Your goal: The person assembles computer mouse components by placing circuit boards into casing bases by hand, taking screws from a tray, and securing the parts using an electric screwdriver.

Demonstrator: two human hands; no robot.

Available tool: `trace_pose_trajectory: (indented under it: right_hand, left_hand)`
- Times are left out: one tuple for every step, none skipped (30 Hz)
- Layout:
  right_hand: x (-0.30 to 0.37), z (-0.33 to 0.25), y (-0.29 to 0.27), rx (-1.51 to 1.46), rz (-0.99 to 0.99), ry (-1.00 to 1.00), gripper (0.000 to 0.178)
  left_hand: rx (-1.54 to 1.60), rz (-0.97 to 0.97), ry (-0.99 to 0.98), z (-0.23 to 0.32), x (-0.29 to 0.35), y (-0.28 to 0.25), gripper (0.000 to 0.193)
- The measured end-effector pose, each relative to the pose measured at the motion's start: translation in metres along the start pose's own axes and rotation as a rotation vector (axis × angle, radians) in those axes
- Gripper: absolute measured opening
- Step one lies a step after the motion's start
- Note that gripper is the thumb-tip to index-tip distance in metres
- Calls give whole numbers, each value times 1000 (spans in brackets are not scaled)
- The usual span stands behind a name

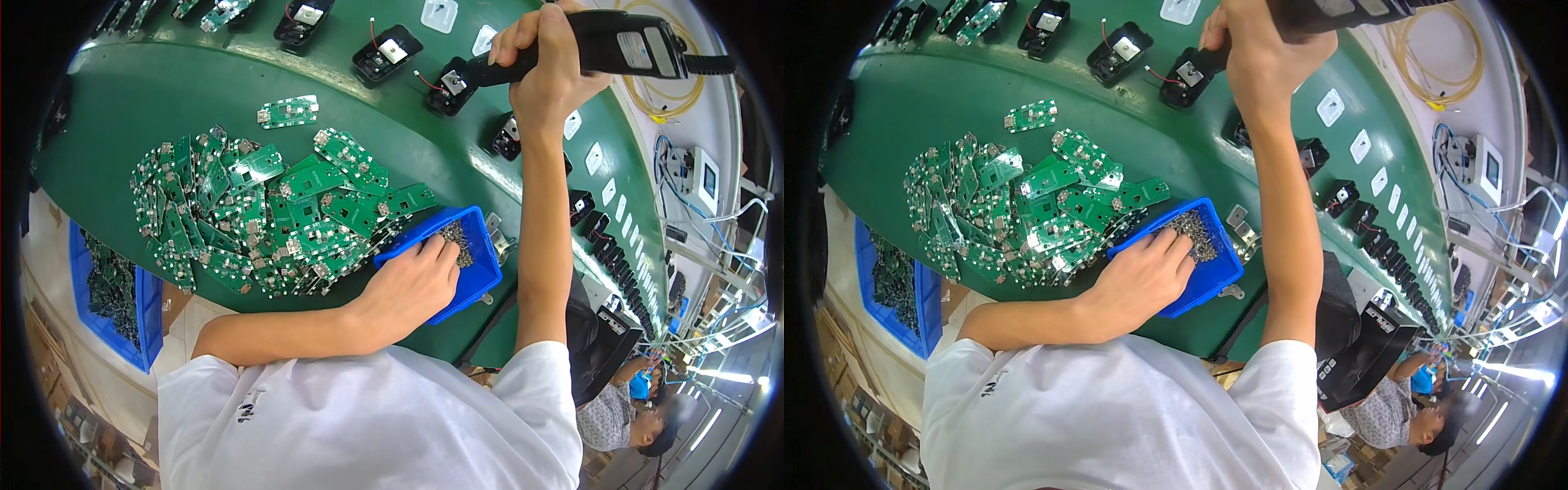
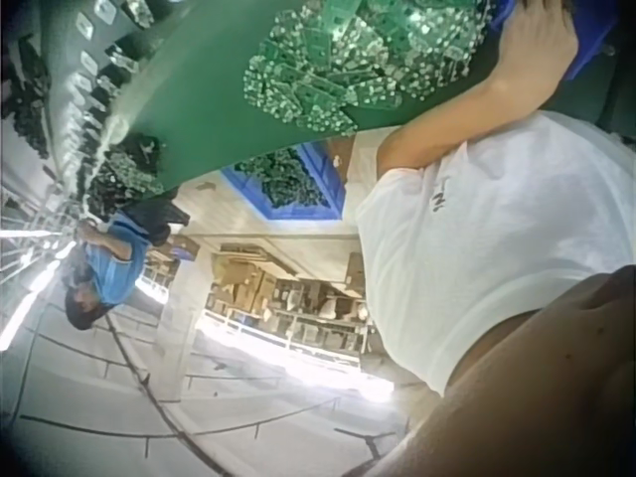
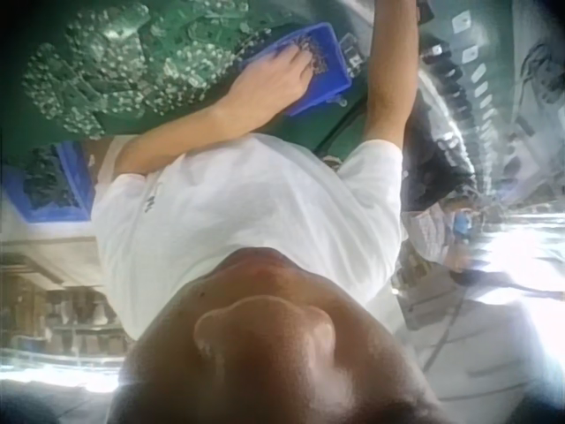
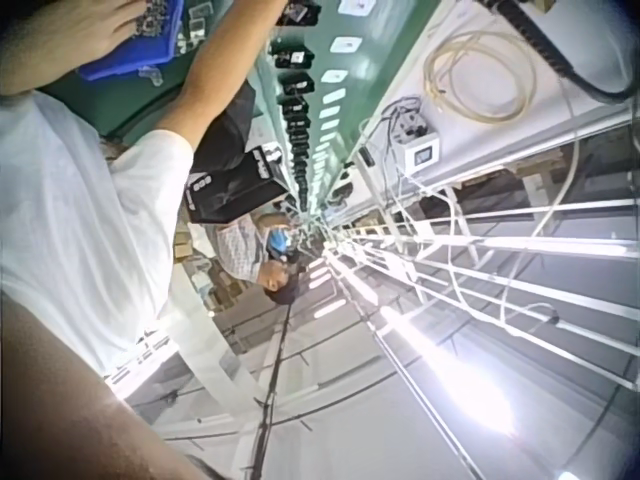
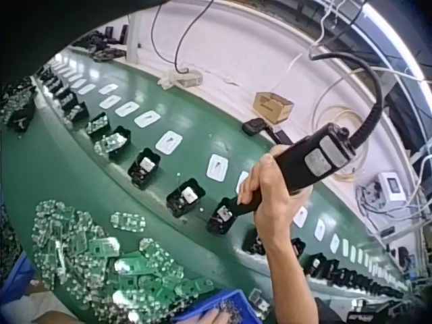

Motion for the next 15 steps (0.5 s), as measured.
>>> trace_pose_trajectory:
  right_hand:
    - [2,0,3,-8,-3,7,14]
    - [5,-4,7,46,-39,5,12]
    - [9,-9,14,89,-77,5,9]
    - [13,-11,20,130,-116,6,6]
    - [16,-10,24,170,-155,5,4]
    - [18,-7,21,151,-158,16,4]
    - [19,-5,18,128,-207,11,5]
    - [18,-4,14,106,-254,3,7]
    - [18,-3,13,85,-301,-7,9]
    - [19,-1,15,65,-347,-21,11]
    - [19,0,20,57,-347,-19,11]
    - [17,3,23,63,-252,21,10]
    - [13,3,26,77,-156,57,9]
    - [9,2,28,91,-59,89,8]
    - [7,0,25,105,38,119,8]
  left_hand:
    - [5,-4,-9,-2,0,0,10]
    - [-9,16,-4,-2,-1,-2,10]
    - [-23,32,-8,-3,-1,-3,9]
    - [-36,46,-13,-4,0,-5,9]
    - [-50,59,-20,-5,0,-6,9]
    - [-46,47,-37,-5,0,-4,9]
    - [-38,48,-39,-5,0,-4,8]
    - [-33,51,-38,-4,-1,-5,8]
    - [-29,54,-38,-3,-1,-5,8]
    - [-27,59,-36,-2,0,-6,8]
    - [-27,54,-41,-1,0,-4,8]
    - [-38,54,-56,-1,-1,-2,8]
    - [-53,59,-61,-1,-1,-1,8]
    - [-69,65,-66,-1,-2,0,7]
    - [-87,74,-70,0,-1,0,7]
Point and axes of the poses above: each hand's wrist, its own x-axis away from the middle knuckle, its own y-axis out of the palm, z = x × y, the point moved 6 cm from there along -x, towards the middle knuckle, and after that the axes turned 15 degrees about -z, right-handed, at the moved point
